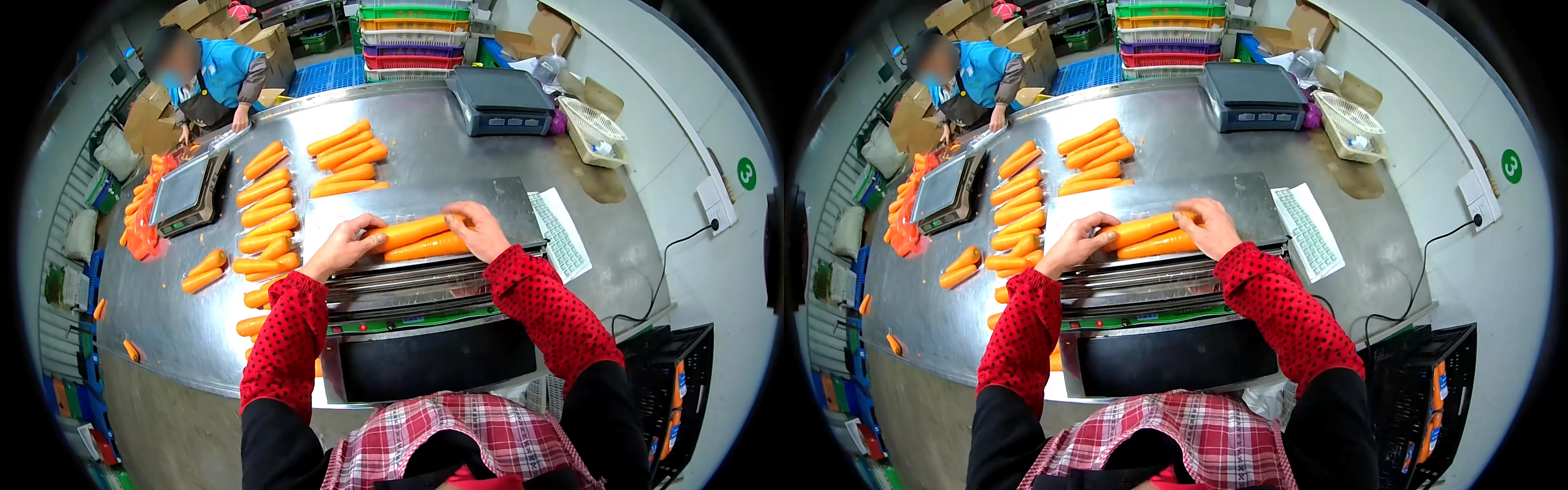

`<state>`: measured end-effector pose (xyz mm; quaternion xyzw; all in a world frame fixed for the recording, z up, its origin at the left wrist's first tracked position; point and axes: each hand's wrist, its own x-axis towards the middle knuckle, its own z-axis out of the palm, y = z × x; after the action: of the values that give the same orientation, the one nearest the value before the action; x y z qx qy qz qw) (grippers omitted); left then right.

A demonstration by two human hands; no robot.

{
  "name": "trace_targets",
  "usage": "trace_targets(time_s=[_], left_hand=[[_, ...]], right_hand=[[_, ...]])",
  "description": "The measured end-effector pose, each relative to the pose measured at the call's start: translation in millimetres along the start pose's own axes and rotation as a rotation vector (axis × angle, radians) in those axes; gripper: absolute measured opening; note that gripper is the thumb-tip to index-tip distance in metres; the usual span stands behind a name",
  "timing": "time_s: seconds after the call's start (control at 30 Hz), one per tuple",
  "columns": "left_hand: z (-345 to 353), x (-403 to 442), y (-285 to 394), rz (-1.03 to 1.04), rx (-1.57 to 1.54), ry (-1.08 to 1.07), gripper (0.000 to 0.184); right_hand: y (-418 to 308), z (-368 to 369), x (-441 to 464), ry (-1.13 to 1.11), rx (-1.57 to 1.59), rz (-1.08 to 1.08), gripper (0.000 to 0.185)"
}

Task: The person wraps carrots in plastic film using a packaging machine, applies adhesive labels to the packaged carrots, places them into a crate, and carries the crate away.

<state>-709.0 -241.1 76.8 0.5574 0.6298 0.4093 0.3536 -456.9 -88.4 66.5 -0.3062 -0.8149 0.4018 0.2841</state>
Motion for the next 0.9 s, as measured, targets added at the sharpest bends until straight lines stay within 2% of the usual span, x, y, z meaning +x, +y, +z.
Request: trace_targets(time_s=[0.03,0.07,0.13,0.17,0.2,0.4,0.47,0.53,0.6,0.63,0.67,0.7,0.73,0.8,0.9], left_hand=[[-1,3,-3,0.088,0.029,-0.008,0.024],[0,5,-5,0.091,0.033,-0.007,0.024],[11,6,-5,0.52,0.605,0.337,0.024],[18,5,-13,0.444,0.483,0.267,0.025],[28,2,-19,0.407,0.513,0.307,0.027],[48,-6,-23,0.421,0.491,0.423,0.036],[43,-8,-11,0.387,0.451,0.372,0.036],[39,-15,-12,0.449,0.573,0.481,0.04],[18,-49,18,0.366,0.574,0.592,0.038],[9,-72,29,0.166,0.676,0.586,0.034],[4,-92,21,0.15,0.81,0.643,0.033],[0,-112,22,-0.095,0.934,0.497,0.039],[4,-125,17,-0.187,0.994,0.443,0.047],[10,-132,12,-0.32,1.008,0.35,0.05],[17,-116,14,-0.37,1.001,0.316,0.05]], right_hand=[[3,1,-2,0.022,-0.071,-0.089,0.029],[6,3,-3,0.045,-0.143,-0.18,0.027],[10,6,-2,0.091,-0.137,-0.202,0.024],[12,6,-2,0.094,-0.119,-0.188,0.023],[11,9,-3,0.095,-0.097,-0.171,0.023],[24,10,-1,0.103,-0.148,-0.256,0.02],[20,1,-1,0.026,-0.153,-0.25,0.02],[5,-17,0,-0.063,-0.209,-0.278,0.022],[-6,-56,-13,0.063,-0.223,-0.331,0.022],[-14,-81,-29,0.03,-0.122,-0.157,0.018],[-6,-102,-49,0.011,-0.33,0.034,0.017],[-3,-111,-67,-0.083,-0.533,0.221,0.029],[4,-114,-83,-0.178,-0.739,0.239,0.038],[13,-103,-98,-0.244,-0.815,0.296,0.039],[2,-89,-80,-0.374,-0.582,0.358,0.033]])
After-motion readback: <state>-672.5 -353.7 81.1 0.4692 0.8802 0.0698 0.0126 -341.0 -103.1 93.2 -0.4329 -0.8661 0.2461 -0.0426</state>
